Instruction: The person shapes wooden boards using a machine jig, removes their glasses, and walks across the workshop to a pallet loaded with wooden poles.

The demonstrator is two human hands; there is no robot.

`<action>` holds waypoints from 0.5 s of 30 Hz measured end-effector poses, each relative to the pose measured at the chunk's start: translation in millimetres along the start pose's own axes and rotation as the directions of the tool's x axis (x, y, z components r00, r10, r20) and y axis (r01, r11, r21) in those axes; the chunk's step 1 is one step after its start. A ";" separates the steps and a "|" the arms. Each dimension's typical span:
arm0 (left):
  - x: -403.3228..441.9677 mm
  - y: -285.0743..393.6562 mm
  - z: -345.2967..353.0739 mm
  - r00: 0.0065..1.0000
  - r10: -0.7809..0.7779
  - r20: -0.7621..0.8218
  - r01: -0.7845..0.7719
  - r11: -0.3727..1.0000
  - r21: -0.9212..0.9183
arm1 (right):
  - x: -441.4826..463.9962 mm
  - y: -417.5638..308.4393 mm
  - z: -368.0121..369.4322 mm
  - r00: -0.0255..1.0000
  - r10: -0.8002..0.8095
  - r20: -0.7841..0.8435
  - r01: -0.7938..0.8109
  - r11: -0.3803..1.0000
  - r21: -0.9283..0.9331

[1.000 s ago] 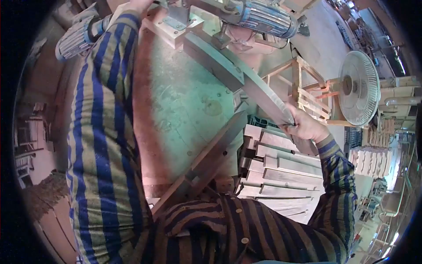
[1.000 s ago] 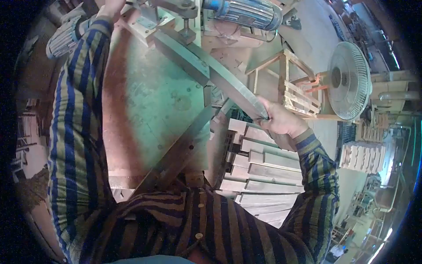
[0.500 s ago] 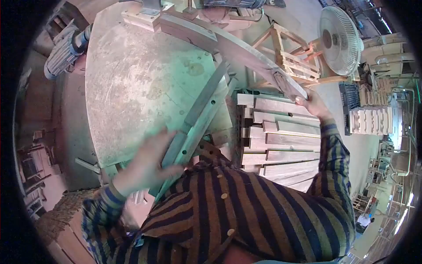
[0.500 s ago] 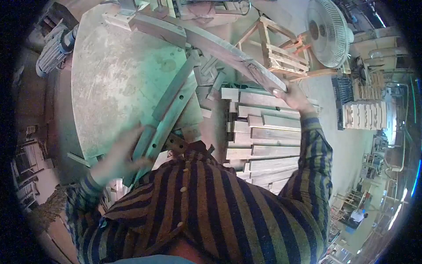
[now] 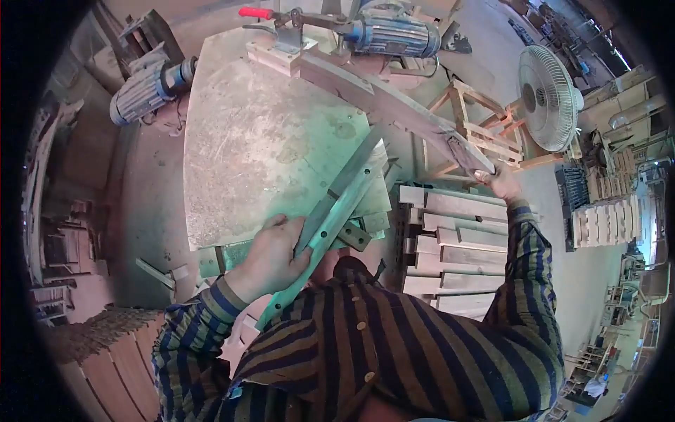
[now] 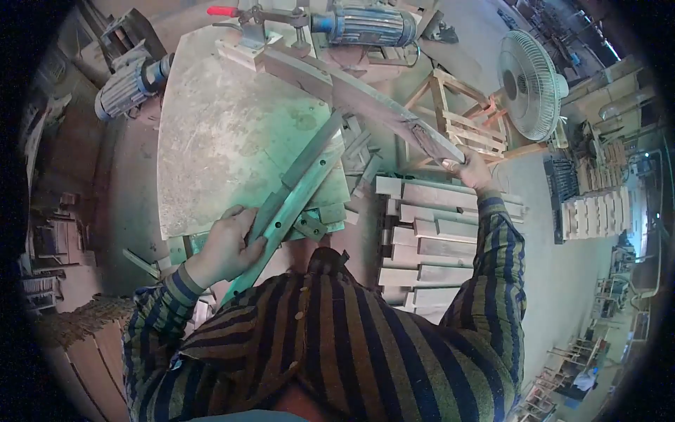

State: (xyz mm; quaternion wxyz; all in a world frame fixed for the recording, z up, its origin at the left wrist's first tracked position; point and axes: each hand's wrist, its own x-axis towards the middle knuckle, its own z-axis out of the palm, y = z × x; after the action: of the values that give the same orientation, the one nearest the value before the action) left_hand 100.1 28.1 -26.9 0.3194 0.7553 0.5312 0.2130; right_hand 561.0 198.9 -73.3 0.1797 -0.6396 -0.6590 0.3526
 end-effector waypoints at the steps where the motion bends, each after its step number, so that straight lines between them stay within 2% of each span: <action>1: 3.5 -0.8 -1.9 1.000 0.015 0.003 -0.015 1.000 0.005 | 8.1 5.0 -1.9 0.999 -0.012 0.033 0.011 1.000 0.014; 4: 11.6 7.9 -17.7 1.000 0.000 -0.001 0.000 1.000 0.024 | 14.5 -20.4 -11.9 0.998 0.025 0.051 -0.026 0.999 0.027; 5: 13.6 10.7 -21.7 0.999 -0.020 -0.025 0.021 0.999 0.041 | 13.0 -36.9 -15.9 0.998 0.040 0.042 -0.037 0.998 -0.050; 6: 14.5 11.1 -23.2 0.999 -0.022 -0.027 0.023 0.999 0.045 | 17.9 -33.7 -17.9 0.998 0.036 0.043 -0.034 0.998 -0.048; 8: 14.9 7.9 -22.3 0.995 -0.029 -0.094 0.030 1.000 0.008 | 27.9 -20.9 -18.7 0.996 -0.082 0.020 0.083 0.994 -0.066; 9: 15.4 7.4 -23.1 0.995 0.002 -0.104 -0.001 1.000 0.012 | 25.8 -25.0 -16.5 0.990 -0.138 0.029 0.136 0.990 0.045; 10: 15.2 5.0 -22.7 0.994 0.001 -0.106 0.001 1.000 0.016 | 24.0 -28.2 -16.1 0.989 -0.142 0.029 0.140 0.989 0.048; 12: 13.7 -2.2 -19.2 0.997 -0.040 -0.063 0.041 0.999 0.002 | 22.1 -30.5 -15.5 0.994 0.083 0.072 -0.089 0.993 0.078; 13: 12.7 -4.8 -17.0 0.996 -0.043 -0.081 0.042 0.999 -0.014 | 25.4 -19.8 -7.0 0.999 -0.021 0.033 0.016 0.987 0.162; 15: 13.1 -15.2 -13.9 0.995 -0.069 -0.078 0.068 0.998 -0.009 | 36.6 -9.3 -6.2 0.998 -0.045 0.048 0.038 0.988 0.147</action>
State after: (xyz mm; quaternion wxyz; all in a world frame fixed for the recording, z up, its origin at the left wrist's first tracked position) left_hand 85.3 47.5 -28.1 0.3078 0.7267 0.5683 0.2329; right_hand 554.3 236.5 -70.4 0.2166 -0.6016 -0.6490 0.4123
